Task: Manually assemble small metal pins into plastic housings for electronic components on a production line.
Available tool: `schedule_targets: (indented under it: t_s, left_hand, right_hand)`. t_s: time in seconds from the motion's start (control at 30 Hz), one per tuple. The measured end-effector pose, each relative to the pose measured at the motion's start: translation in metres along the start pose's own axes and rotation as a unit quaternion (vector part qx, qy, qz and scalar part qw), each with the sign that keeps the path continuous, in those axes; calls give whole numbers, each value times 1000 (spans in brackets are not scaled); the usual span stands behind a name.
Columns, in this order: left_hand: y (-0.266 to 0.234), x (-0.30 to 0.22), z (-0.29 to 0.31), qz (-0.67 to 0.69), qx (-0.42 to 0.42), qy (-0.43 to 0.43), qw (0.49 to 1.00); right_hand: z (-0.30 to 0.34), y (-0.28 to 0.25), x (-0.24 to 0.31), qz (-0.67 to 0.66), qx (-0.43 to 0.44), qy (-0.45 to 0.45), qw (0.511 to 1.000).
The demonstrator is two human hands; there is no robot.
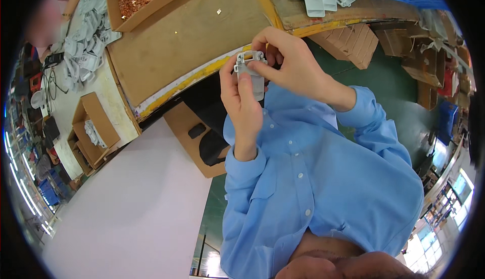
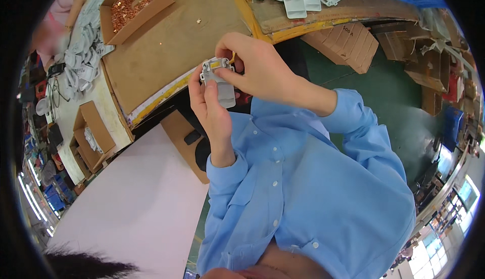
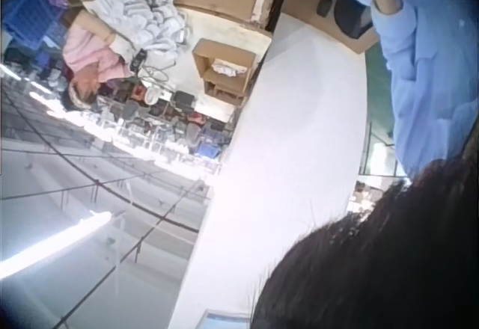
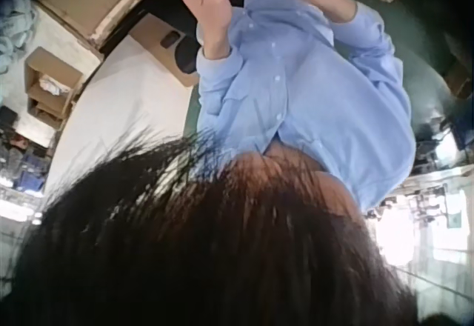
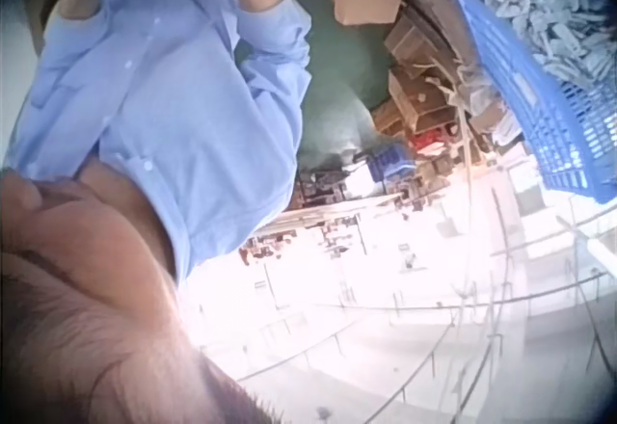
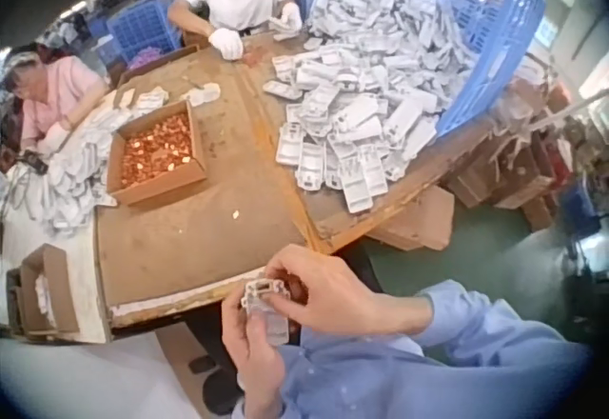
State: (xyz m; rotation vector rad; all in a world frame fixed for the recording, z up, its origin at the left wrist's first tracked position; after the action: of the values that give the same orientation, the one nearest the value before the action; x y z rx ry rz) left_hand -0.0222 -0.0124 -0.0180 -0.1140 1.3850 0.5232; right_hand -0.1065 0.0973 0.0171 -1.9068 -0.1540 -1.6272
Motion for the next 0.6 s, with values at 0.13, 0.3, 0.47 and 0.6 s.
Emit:
schedule_targets:
  t_s: [0.13, 0.3, 0.47, 0.6]
  left_hand:
    - [8, -5, -1, -58, -25, 41, 997]
    - [9, -5, -1, -99, -35, 75, 992]
    - [10, -9, 0, -94, -23, 43, 994]
    - [9, -9, 1, -101, -19, 74, 992]
  right_hand:
    - [5, -2, 2, 23, -22, -32, 999]
    - [3, -5, 1, 4, -30, -26, 999]
    - [1, -8, 3, -18, -17, -8, 1000]
    - [-2, -9, 6, 8, -9, -12, 1000]
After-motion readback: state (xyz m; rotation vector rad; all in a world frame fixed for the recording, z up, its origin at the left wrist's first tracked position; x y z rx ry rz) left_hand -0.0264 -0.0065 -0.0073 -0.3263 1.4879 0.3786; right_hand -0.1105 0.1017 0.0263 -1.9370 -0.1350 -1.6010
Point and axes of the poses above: each hand's wrist, its own z-axis away from the middle knuckle, its own y-axis out of the palm, x = y × z, the point moved 5 cm from there along -z, towards the middle knuckle, and after that the axes turned 3 degrees about -y, right-handed, at the moved point
